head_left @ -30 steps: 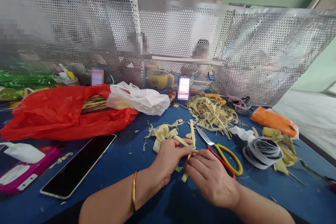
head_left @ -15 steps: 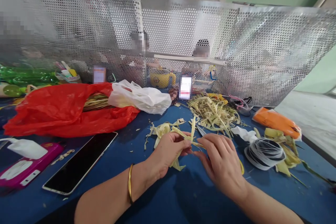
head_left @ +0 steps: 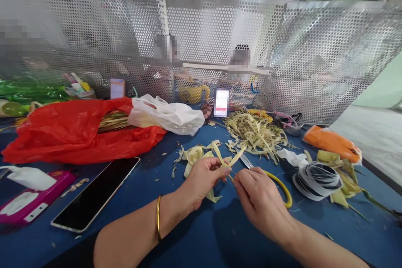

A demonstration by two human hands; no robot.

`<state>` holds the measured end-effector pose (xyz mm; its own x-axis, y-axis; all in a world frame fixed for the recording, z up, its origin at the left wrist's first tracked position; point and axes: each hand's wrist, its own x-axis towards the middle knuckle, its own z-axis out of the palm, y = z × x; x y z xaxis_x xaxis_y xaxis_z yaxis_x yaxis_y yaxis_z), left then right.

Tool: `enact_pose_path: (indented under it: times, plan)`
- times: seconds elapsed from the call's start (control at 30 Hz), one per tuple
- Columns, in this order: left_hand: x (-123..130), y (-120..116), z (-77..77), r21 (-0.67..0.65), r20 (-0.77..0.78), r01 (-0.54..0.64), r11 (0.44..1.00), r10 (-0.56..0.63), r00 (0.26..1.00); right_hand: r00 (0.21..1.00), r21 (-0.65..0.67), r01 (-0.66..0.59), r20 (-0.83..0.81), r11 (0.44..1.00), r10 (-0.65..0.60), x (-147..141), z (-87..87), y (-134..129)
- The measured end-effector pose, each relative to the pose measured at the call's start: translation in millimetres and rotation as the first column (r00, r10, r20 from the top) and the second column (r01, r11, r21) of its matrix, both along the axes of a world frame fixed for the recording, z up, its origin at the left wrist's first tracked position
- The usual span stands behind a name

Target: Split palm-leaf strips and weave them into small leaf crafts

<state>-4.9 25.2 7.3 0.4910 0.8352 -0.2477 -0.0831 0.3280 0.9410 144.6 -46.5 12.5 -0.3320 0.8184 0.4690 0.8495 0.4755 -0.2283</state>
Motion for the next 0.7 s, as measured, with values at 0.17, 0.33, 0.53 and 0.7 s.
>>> enact_pose_path:
  times: [0.17, 0.33, 0.53, 0.7]
  plan:
    - [0.9, -0.8, 0.9, 0.045, -0.016, -0.051, 0.998, 0.052, 0.999, 0.996, -0.011, -0.034, -0.086, 0.999, 0.033, -6.3, 6.0, -7.6]
    - [-1.3, 4.9, 0.1, 0.021, -0.033, -0.003, 1.0, 0.003, 0.999, 0.997, -0.052, -0.042, -0.064, 0.998, 0.039, -5.8, 3.5, -6.7]
    - [-11.6, 18.1, 4.3, 0.009, 0.006, 0.093, 0.996, -0.093, 0.996, 0.791, -0.529, -0.047, -0.538, 0.847, -0.292, 7.3, -3.9, 10.0]
    - [-9.4, 11.2, 3.9, 0.02, -0.1, 0.171, 0.985, -0.169, 0.981, 0.308, -0.547, -0.218, -0.824, 0.808, -0.475, 10.9, -11.5, 23.6]
